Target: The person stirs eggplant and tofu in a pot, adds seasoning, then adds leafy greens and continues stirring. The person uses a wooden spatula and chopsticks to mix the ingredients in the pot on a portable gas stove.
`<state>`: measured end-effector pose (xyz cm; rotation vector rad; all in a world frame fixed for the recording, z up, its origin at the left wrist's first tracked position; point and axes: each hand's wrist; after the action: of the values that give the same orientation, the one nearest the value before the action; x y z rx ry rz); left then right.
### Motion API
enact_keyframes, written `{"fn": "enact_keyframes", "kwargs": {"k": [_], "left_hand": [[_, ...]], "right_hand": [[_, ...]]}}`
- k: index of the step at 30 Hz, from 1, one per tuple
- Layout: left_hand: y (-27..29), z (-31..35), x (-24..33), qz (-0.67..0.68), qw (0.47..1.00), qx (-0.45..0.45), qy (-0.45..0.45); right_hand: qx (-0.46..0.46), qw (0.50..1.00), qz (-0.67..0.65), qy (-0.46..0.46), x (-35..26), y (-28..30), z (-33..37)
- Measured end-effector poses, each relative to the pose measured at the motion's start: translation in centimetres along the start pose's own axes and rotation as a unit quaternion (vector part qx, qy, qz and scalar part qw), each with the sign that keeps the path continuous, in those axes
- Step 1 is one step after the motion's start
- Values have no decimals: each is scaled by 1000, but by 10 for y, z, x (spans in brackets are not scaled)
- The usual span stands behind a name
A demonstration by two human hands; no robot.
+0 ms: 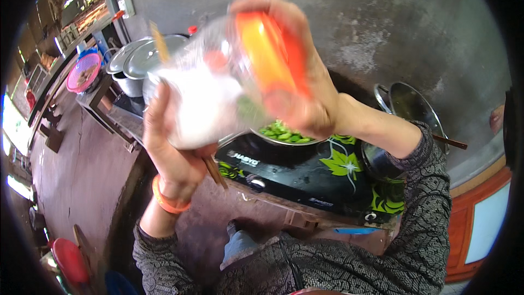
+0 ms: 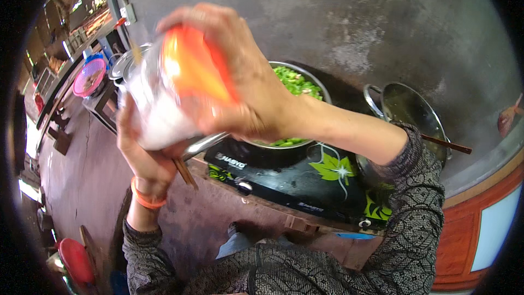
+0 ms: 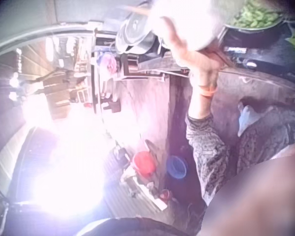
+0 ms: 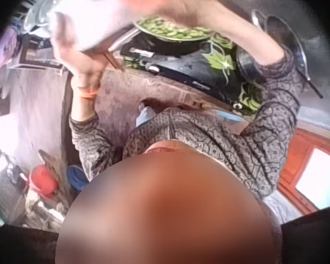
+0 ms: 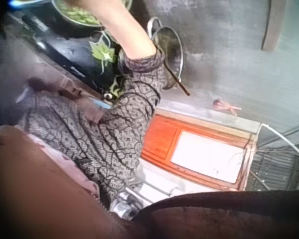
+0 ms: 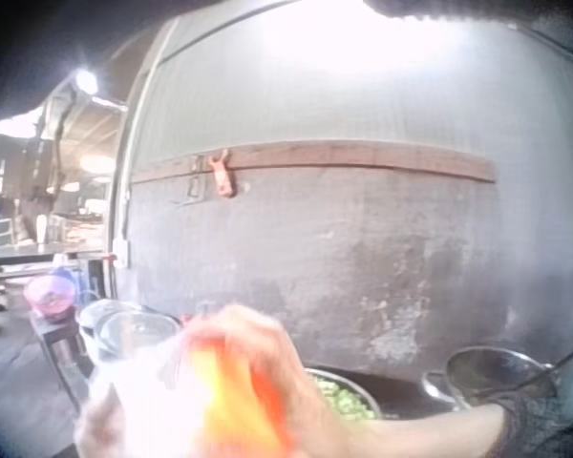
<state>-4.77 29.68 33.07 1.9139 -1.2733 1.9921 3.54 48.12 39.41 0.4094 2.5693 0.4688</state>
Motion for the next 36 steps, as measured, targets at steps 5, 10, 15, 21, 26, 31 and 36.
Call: {"fn": "enact_keyframes", "kwargs": {"k": [5,10,15,21,26,31,36], "left_hand": [[60,-68,6,-115,924,147,-333],[124,-129,4,-165,894,171,-380],[167,-163,-7,-334,908,119,-225],[226,-130,-49,-329,925,157,-103],[266,-92,-66,-302,944,131,31],[272,-65,-74,-314,938,117,87],[267,-46,-80,-315,940,97,91]], "right_hand": [[208,928,-296,-85,70,-62,-60],[215,899,-294,-241,126,-77,-94],[195,889,-214,-355,200,-62,-101],[-42,872,225,-433,282,-39,-51],[-104,782,324,-522,338,-39,-10],[-110,739,308,-589,368,-25,-16],[-221,670,278,-652,370,0,-27]]}}
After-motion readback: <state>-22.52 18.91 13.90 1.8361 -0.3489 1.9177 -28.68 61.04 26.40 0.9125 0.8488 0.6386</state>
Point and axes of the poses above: each hand's wrist, its own z-axis away from the middle knuckle, its own y-axis out of the back of the hand, x = y × z, and after that the axes turned 14 degrees about -z, right-handed
